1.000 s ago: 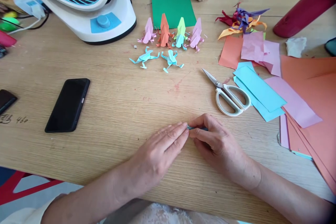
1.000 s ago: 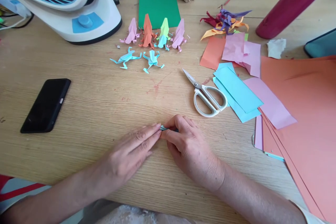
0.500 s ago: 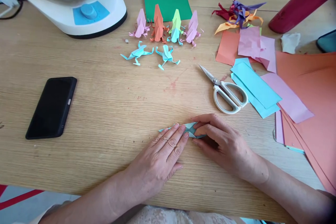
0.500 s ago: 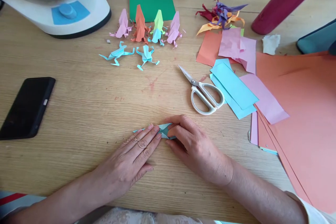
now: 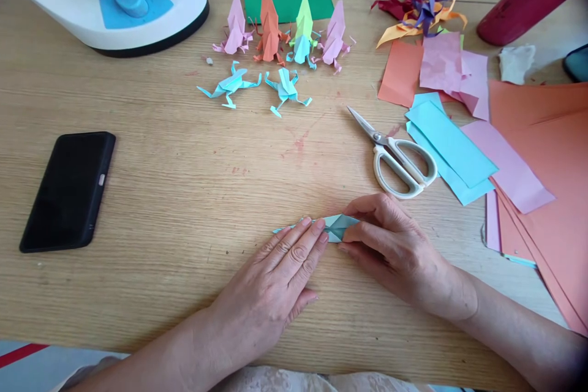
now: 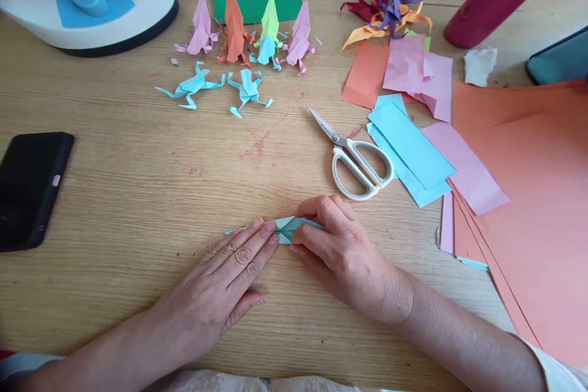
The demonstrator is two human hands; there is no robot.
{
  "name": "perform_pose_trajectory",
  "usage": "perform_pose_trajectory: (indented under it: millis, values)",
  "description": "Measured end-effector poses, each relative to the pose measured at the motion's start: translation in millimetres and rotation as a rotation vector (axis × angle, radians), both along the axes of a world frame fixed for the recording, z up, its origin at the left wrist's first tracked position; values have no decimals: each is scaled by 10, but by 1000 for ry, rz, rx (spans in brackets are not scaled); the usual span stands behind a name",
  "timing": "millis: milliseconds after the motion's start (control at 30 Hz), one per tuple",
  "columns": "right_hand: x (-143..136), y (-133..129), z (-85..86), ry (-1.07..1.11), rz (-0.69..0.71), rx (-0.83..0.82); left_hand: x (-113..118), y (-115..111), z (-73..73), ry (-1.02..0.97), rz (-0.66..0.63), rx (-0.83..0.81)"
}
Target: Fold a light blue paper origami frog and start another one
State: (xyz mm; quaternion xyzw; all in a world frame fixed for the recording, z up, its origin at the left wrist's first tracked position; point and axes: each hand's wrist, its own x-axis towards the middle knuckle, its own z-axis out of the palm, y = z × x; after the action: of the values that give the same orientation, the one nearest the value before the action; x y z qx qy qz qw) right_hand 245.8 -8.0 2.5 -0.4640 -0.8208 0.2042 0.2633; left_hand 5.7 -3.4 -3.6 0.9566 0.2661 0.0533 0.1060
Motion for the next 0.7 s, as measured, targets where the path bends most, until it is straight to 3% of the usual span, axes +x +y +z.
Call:
perform_pose_trajectory:
  millis: [367, 600, 700]
  values:
    - [288, 52, 15, -169, 307, 87, 32, -10, 13, 43, 21, 45]
    - [377, 17, -28, -199, 213, 209, 36, -6, 9, 32, 24, 45]
    - [361, 16, -8, -204, 253, 236, 29, -5, -7, 21, 14, 42]
